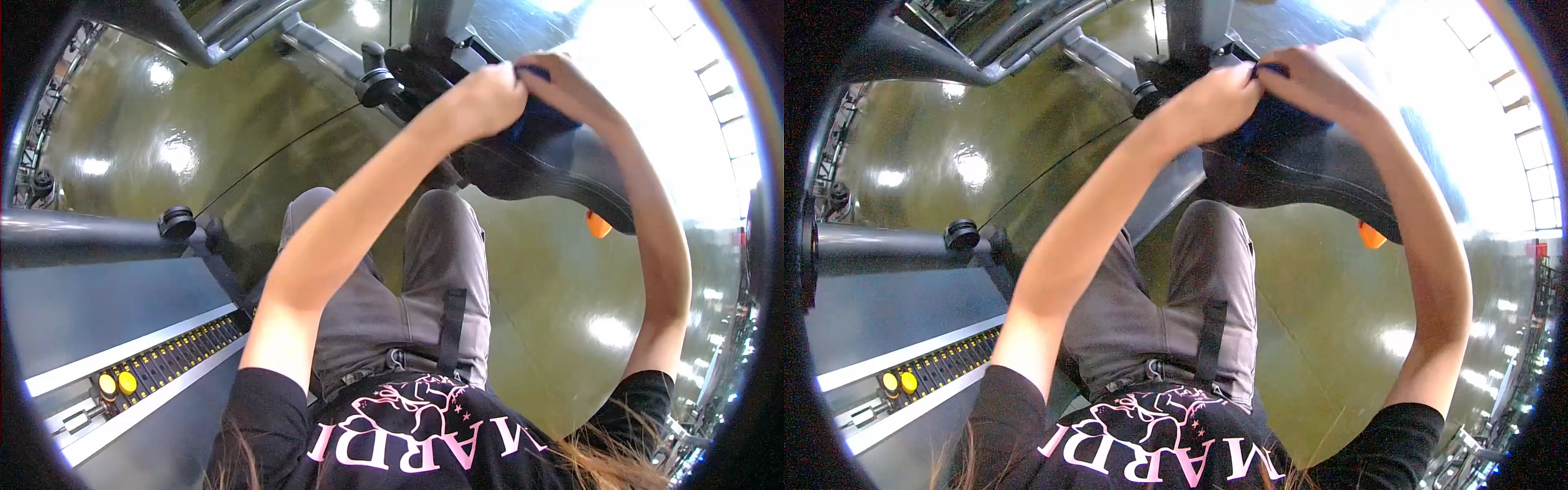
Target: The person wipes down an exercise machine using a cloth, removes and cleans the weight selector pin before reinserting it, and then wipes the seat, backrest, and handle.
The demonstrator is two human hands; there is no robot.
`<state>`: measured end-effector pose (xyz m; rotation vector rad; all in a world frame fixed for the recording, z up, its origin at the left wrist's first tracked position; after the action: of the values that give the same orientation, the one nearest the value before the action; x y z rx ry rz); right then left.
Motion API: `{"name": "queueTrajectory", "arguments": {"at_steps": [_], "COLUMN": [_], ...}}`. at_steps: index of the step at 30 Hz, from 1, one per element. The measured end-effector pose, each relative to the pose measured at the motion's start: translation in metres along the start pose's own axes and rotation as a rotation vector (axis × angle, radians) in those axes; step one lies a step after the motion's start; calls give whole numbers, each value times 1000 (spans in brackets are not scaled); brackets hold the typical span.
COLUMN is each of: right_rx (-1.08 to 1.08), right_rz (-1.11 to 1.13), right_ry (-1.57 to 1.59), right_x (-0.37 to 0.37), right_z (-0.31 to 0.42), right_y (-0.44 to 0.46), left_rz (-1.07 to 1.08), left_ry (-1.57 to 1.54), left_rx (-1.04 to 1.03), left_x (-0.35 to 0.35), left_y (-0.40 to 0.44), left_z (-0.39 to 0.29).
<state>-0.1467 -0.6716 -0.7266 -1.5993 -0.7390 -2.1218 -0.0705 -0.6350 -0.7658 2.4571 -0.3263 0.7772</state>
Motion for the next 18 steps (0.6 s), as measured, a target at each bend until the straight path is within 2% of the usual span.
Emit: {"name": "queueTrajectory", "arguments": {"at_steps": [2,5,7,10,12,13,14,16,18], "right_rx": [-92,-14,-10,45,41,164,85,157,158], "right_rz": [-37,-114,-180,-162,-75,-192,-68,18,-5], "right_ry": [14,10,-95,-92,-54,-24,-43,-1,34], "right_x": [4,9,15,12,8,2,0,-3,-2], "right_z": [-47,-72,-50,-13,19,29,48,77,82], "right_y": [14,24,17,2,-12,-18,-25,-41,-50], "left_rz": [16,136,120,137,180,84,-11,-152,-164], "left_ry": [13,106,121,175,108,32,-44,0,45], "left_rx": [-16,-65,-71,-50,-82,-26,28,15,61], "left_x": [-6,-22,-19,-9,-2,7,13,15,14], "left_y": [39,77,70,36,3,-18,-39,-72,-76], "left_z": [0,15,10,-3,-15,-21,-26,-34,-44]}}
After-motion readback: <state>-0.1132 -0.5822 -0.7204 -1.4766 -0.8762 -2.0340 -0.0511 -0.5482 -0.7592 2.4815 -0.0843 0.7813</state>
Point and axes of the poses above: each hand's wrist, its own y-axis towards the middle knuckle, its own x-axis out of the back of the hand, z = x × y, the point moved 8 cm from there along y, towards the middle knuckle, and after that the axes turned 13 degrees about -x, right-handed, at the moved point
